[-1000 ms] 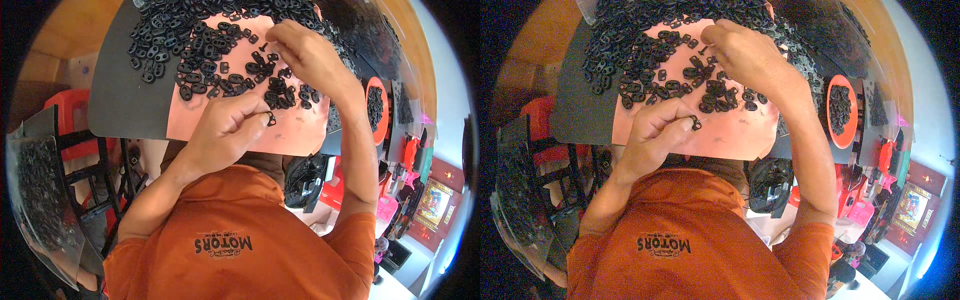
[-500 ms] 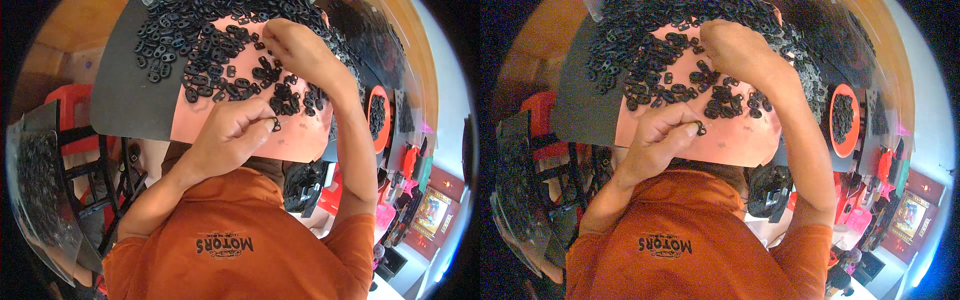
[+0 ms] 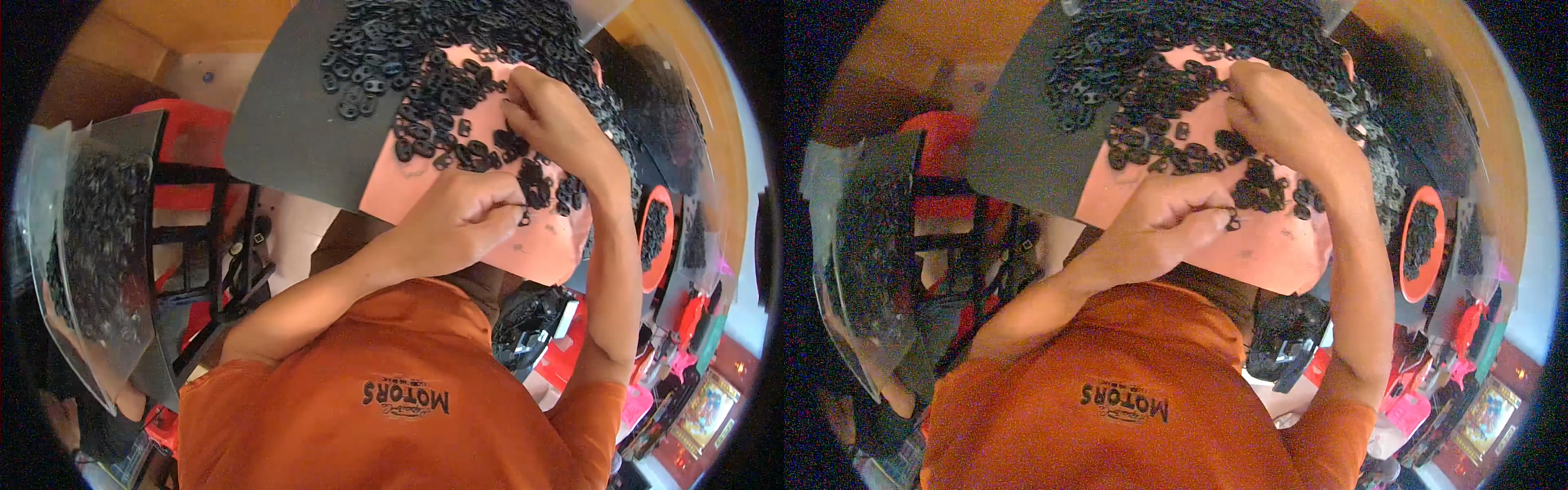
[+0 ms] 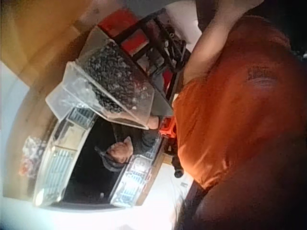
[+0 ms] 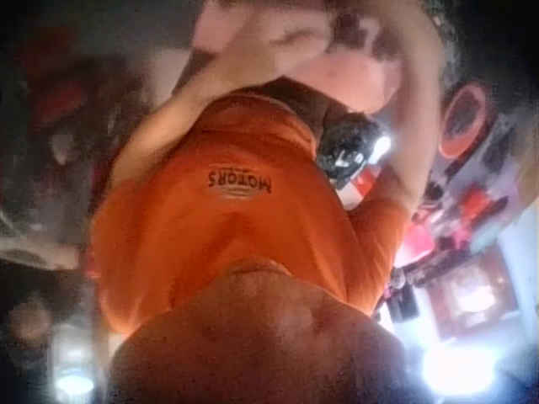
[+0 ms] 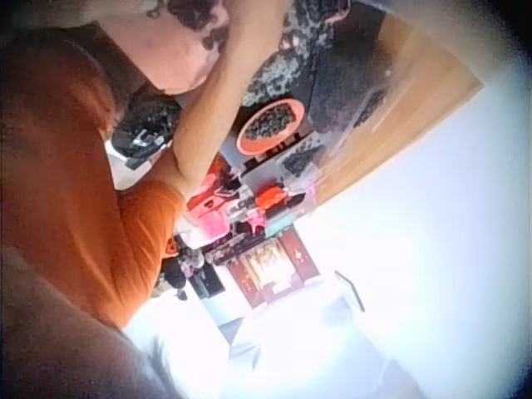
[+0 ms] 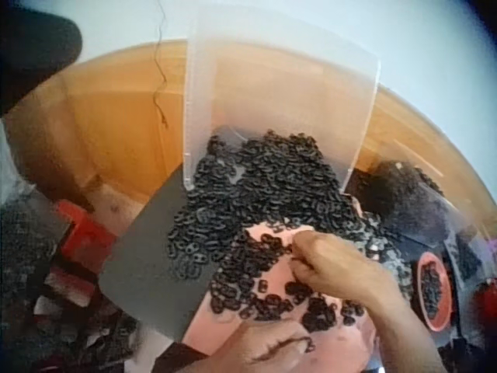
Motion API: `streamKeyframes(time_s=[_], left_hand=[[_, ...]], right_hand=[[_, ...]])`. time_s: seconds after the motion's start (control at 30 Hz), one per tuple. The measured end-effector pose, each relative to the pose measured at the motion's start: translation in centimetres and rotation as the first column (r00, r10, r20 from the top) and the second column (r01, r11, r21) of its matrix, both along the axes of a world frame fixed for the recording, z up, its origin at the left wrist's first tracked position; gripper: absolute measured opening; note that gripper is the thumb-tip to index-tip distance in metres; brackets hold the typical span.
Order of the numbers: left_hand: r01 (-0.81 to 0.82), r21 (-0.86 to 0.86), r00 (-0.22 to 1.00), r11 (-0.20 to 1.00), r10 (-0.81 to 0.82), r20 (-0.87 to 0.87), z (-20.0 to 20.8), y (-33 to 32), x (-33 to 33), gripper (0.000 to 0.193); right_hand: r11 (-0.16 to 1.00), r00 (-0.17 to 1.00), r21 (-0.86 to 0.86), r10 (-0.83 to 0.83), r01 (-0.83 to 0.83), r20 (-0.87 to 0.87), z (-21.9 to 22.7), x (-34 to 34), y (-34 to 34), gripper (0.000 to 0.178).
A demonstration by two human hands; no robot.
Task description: The person sits at a table and repeatedly picks up small black plastic components and metal screws from a pile. They insert the screws into the plastic parts by hand, creating small assemblies. The person handles the items one at a time, placing the finished units back onto the table surface.
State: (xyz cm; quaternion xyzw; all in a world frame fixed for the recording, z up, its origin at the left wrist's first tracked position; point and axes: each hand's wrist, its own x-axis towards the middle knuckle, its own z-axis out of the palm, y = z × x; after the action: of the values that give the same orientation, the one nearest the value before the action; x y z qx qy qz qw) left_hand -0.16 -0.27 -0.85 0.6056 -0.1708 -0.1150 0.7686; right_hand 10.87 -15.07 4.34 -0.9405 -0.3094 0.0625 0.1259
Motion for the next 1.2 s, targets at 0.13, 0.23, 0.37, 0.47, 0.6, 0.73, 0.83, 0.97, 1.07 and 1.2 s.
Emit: streamKeyframes(time_s=[0.13,0.23,0.37,0.47,0.6,0.73,0.83,0.97,1.07,1.2], left_hand=[[-0.009,-0.008,0.998,1.0,0.01,0.057,-0.5,0.1,0.0,0.013],[0.016,0.006,1.0,1.0,-0.016,0.017,0.0,0.4,-0.1,0.011],[0.075,-0.05,0.997,0.996,-0.075,0.002,-0.8,0.5,-0.1,0.008],[0.066,-0.092,0.998,0.994,-0.067,-0.011,-0.4,0.7,-0.1,0.008],[0.077,-0.031,0.997,0.997,-0.076,0.032,-0.1,1.0,-0.2,0.009],[0.076,-0.099,0.995,0.992,-0.082,-0.065,0.3,1.1,-0.4,0.014],[0.066,-0.092,0.997,0.994,-0.069,-0.027,0.1,1.1,-0.4,0.016],[0.053,-0.115,0.998,0.992,-0.05,0.03,-0.1,1.0,-0.3,0.016],[0.079,-0.177,0.997,0.981,-0.08,0.001,0.0,0.9,-0.5,0.014],[0.039,-0.189,0.999,0.981,-0.04,-0.004,0.1,0.9,-0.4,0.015]], right_hand=[[0.997,0.999,0.063,-0.037,0.036,0.022,-0.6,-0.2,0.7,0.012],[0.984,0.989,0.168,0.036,-0.059,0.142,-1.2,-0.3,0.4,0.011],[0.914,0.991,0.385,-0.107,0.13,-0.079,0.8,-3.1,-0.8,0.015],[0.733,0.879,0.523,-0.219,0.434,-0.423,1.8,-6.2,-1.1,0.01],[0.493,0.783,0.626,-0.219,0.604,-0.583,1.2,-8.5,-0.8,0.009],[0.412,0.826,0.729,-0.125,0.547,-0.549,0.2,-9.8,0.1,0.009],[0.411,0.815,0.72,-0.114,0.56,-0.569,0.1,-10.4,-0.2,0.009],[0.452,0.821,0.698,-0.167,0.556,-0.546,-0.1,-11.0,-0.7,0.01],[0.628,0.934,0.692,-0.243,0.357,-0.261,-1.1,-11.0,-1.0,0.011],[0.765,0.988,0.628,-0.151,0.144,-0.043,-0.6,-11.7,-0.4,0.016]])
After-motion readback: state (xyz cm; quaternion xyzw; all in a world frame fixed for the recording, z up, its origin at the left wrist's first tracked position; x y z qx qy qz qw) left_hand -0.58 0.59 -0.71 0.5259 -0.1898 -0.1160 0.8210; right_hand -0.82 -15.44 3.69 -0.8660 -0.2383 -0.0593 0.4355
